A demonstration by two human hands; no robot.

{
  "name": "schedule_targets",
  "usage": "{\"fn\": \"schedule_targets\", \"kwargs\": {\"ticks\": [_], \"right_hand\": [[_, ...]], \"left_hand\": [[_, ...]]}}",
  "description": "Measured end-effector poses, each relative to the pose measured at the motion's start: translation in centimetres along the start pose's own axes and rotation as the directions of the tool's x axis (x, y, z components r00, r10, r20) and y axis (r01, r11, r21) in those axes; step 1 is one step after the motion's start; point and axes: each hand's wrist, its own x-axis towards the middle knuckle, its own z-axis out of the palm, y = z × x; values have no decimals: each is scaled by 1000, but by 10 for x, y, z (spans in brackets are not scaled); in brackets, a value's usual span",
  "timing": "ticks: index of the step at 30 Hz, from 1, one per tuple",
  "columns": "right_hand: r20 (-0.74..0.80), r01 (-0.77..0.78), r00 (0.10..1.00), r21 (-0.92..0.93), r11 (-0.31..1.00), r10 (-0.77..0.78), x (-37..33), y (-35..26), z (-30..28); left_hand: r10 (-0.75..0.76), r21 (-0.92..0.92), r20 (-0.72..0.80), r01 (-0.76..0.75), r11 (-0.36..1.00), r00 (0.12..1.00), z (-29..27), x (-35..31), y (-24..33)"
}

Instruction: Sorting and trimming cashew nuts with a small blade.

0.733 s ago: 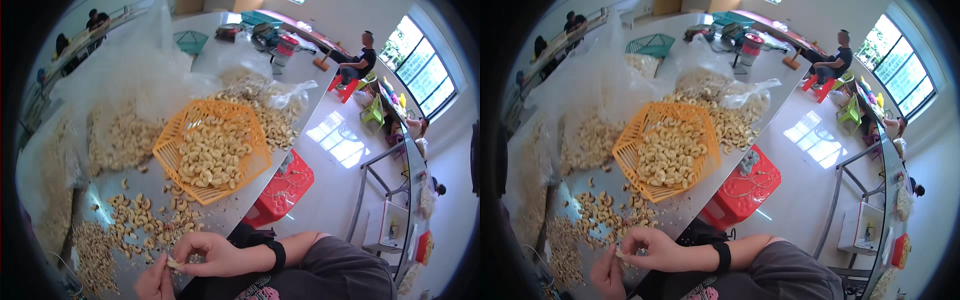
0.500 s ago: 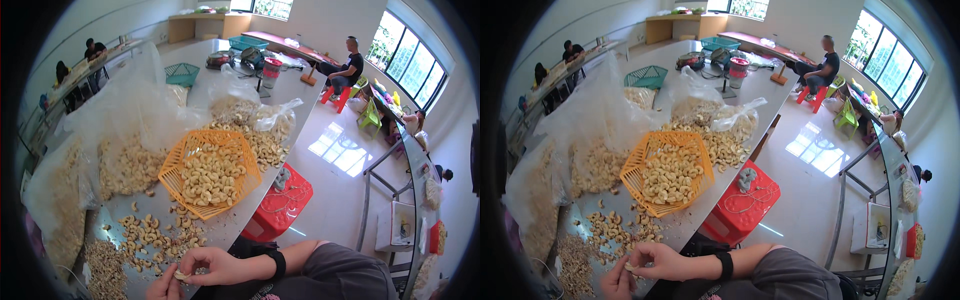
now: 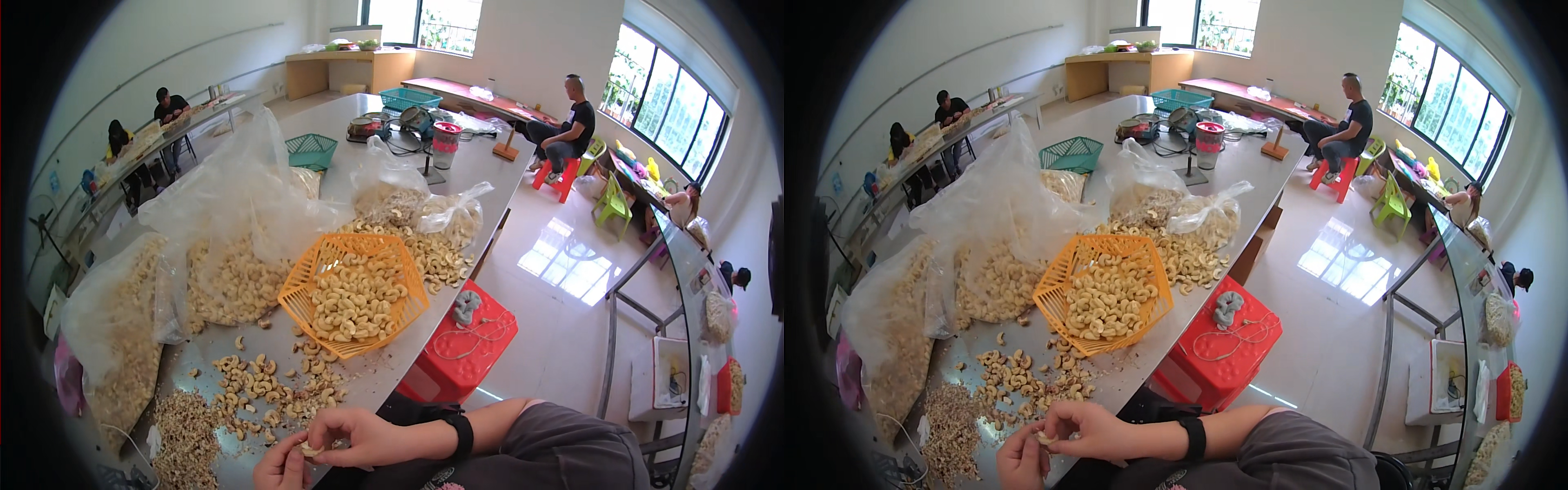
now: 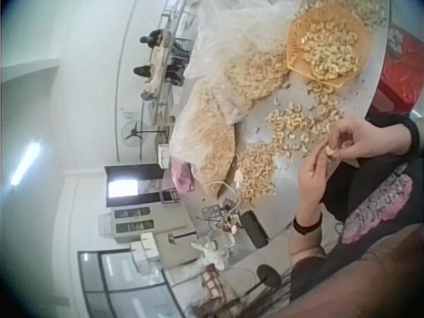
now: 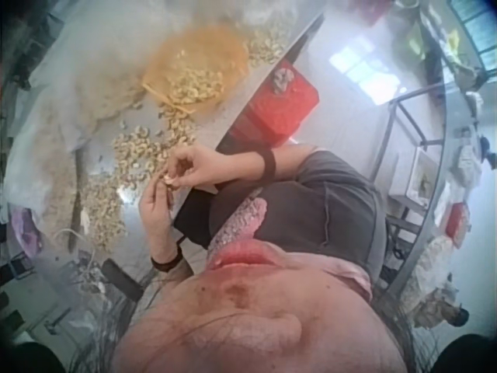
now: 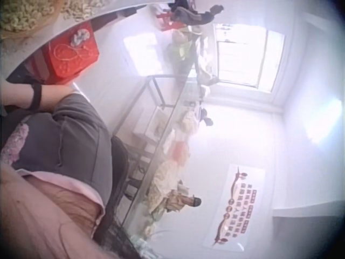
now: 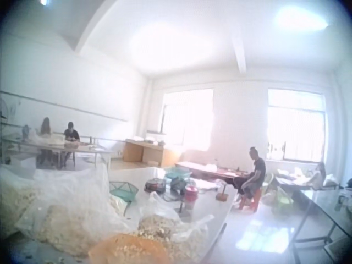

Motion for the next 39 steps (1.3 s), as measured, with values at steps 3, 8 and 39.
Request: {"fn": "schedule_targets", "kwargs": {"ticks": [3,8,39], "right_hand": [[-21,-15,1000,-110,994,12,-1,0,2],[-52,-70,997,-151,986,63,-4,0,4],[-347,-185,924,-34,982,162,4,-24,-65]], "left_hand": [[40,46,-43,-38,998,998,3,-1,-2],[72,59,-60,-68,996,996,5,-1,-6],[27,48,-565,0,999,824,-72,-12,2]]}}
